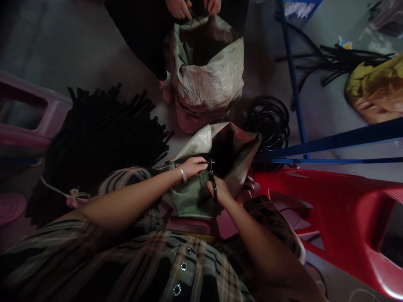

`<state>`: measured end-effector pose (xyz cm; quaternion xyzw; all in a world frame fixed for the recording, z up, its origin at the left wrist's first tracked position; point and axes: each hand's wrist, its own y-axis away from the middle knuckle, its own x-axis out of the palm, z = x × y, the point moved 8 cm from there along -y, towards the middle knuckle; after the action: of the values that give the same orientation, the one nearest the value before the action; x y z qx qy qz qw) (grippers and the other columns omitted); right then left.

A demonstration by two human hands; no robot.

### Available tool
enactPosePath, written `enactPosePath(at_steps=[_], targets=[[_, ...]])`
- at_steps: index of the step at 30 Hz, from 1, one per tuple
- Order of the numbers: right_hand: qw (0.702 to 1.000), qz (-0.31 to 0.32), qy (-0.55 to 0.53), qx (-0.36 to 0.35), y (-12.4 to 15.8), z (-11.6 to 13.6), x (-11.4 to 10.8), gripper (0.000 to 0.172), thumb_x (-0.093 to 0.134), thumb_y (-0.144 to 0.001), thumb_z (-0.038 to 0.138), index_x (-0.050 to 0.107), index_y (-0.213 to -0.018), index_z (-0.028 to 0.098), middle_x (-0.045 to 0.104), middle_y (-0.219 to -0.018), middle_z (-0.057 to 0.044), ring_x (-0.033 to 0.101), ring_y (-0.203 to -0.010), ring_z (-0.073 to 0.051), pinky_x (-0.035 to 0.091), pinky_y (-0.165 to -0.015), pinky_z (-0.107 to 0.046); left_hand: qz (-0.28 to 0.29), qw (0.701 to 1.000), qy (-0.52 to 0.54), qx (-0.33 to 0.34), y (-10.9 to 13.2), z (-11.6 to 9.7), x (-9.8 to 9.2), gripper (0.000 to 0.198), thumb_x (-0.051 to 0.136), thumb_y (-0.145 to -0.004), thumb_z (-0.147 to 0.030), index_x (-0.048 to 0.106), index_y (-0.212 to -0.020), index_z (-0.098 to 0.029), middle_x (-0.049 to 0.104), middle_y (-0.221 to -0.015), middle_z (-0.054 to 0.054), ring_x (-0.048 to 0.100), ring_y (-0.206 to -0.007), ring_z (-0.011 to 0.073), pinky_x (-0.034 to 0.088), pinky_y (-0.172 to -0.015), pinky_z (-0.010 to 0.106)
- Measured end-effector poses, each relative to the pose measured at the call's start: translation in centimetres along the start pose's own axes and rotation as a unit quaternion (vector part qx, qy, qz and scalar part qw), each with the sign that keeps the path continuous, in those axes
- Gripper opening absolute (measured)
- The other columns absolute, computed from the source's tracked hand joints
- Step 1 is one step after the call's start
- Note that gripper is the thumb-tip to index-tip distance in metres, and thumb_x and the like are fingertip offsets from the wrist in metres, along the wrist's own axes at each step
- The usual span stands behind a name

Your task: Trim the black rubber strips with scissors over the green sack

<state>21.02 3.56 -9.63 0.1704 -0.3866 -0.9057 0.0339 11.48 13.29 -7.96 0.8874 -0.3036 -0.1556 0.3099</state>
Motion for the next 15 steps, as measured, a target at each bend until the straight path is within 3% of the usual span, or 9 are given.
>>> enactPosePath(at_steps=[5,10,12,15], targets=[[0.998,-0.005,0.003,0.061,1.0,0.0,0.8,0.020,0.043,-0.072,0.025,0.055,-0.061,0.015,0.057,-0.049,-0.003,0.053,-0.043,-0.013,0.035,-0.042,-0.021,-0.027,0.998,-0.060,0.017,-0.2,0.4,-0.3,0.017,0.054,-0.072,-0.023,0.065,-0.082,-0.013,0.048,-0.048,-0.005,0.039,-0.042,0.0057,0.030,-0.043,0.017],[0.996,-0.030,-0.045,0.070,1.2,-0.7,1.5,0.018,0.044,-0.073,0.028,0.050,-0.059,0.017,0.051,-0.048,0.001,0.051,-0.035,-0.013,0.033,-0.035,-0.021,-0.025,0.991,-0.135,0.001,-0.3,0.9,-0.7,0.026,0.057,-0.069,-0.021,0.068,-0.090,-0.013,0.052,-0.052,-0.004,0.044,-0.048,0.0080,0.036,-0.049,0.020],[0.995,-0.028,-0.068,0.071,1.2,-1.0,1.7,0.019,0.045,-0.074,0.029,0.048,-0.059,0.017,0.049,-0.048,0.002,0.050,-0.034,-0.012,0.032,-0.033,-0.021,-0.015,0.979,-0.201,0.002,-0.3,0.7,-1.0,0.027,0.056,-0.067,-0.017,0.068,-0.091,-0.014,0.056,-0.057,-0.002,0.050,-0.053,0.0101,0.039,-0.054,0.021],[0.993,-0.029,-0.091,0.074,1.2,-1.1,1.6,0.019,0.046,-0.073,0.028,0.047,-0.058,0.017,0.047,-0.046,0.002,0.049,-0.032,-0.012,0.031,-0.031,-0.021,-0.016,0.939,-0.340,0.044,-0.2,-0.4,-1.4,0.021,0.055,-0.071,-0.020,0.069,-0.086,-0.016,0.065,-0.074,0.003,0.058,-0.073,0.0147,0.043,-0.067,0.022]])
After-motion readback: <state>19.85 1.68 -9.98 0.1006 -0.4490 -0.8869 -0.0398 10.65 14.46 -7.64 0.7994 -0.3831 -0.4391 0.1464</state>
